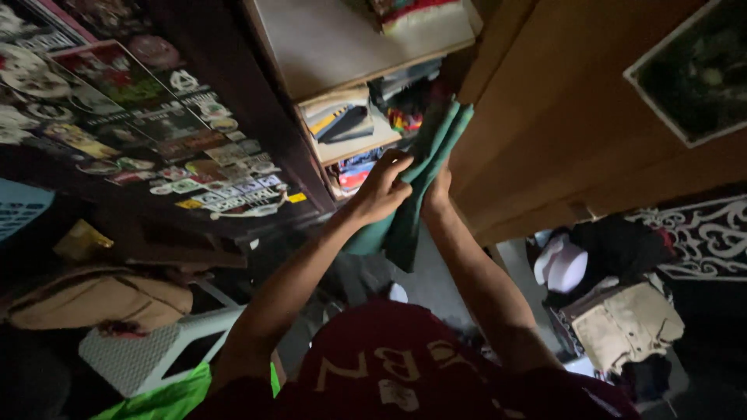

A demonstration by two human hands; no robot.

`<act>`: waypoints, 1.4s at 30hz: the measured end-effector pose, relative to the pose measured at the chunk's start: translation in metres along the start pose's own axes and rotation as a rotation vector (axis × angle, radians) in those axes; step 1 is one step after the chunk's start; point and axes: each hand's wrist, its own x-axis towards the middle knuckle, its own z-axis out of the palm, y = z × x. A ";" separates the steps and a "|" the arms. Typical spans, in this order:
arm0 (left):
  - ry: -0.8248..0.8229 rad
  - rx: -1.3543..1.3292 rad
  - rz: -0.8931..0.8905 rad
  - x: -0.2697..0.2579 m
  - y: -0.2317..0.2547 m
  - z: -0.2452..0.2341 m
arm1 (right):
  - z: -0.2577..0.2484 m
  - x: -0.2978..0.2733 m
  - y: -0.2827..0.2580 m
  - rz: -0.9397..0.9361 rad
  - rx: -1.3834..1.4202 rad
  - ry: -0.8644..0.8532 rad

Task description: The recorder is taking clothes out of a wardrobe, folding them on the floor, and placing them back onto shelves.

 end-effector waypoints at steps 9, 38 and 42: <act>0.261 -0.186 -0.304 0.030 0.056 -0.061 | 0.094 -0.051 -0.044 -0.299 -0.574 -0.428; 0.472 -1.470 -0.498 0.087 -0.082 -0.094 | 0.066 -0.109 -0.113 0.221 0.262 -0.233; 0.414 -1.457 -0.413 0.079 -0.084 -0.108 | 0.047 -0.094 -0.102 0.328 -0.209 -0.149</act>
